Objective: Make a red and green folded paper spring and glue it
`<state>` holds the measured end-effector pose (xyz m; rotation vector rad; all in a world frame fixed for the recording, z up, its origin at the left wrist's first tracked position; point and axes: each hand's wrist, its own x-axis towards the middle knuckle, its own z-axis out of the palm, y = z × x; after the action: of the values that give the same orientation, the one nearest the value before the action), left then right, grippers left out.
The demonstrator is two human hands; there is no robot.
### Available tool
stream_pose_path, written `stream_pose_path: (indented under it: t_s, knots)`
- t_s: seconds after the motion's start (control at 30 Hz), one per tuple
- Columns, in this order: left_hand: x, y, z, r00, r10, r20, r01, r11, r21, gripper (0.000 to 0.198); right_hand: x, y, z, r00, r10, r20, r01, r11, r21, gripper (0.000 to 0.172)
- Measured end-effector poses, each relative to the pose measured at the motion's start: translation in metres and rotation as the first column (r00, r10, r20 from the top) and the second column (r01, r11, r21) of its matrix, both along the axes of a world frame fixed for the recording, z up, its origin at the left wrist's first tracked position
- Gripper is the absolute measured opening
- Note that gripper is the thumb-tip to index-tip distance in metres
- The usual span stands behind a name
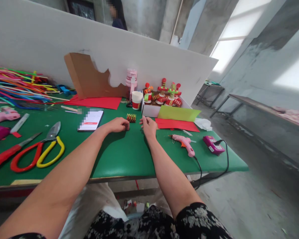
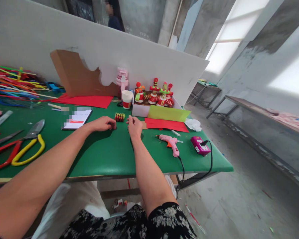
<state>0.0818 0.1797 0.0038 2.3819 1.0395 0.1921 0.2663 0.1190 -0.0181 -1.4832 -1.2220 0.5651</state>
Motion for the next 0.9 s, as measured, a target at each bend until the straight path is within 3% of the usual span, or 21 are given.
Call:
stream_pose_path:
  t_s: [0.1, 0.9]
  knots:
    - [0.0000, -0.0005, 0.0008, 1.000, -0.001, 0.001, 0.001, 1.000, -0.001, 0.031, -0.0010, -0.0024, 0.0018, 0.999, 0.033, 0.025, -0.033, 0.999, 0.002, 0.038]
    - [0.0008, -0.0018, 0.0016, 1.000, -0.004, -0.013, 0.004, 1.000, 0.015, 0.032, -0.0025, -0.0022, -0.0014, 0.989, 0.054, 0.135, -0.053, 0.999, -0.008, 0.034]
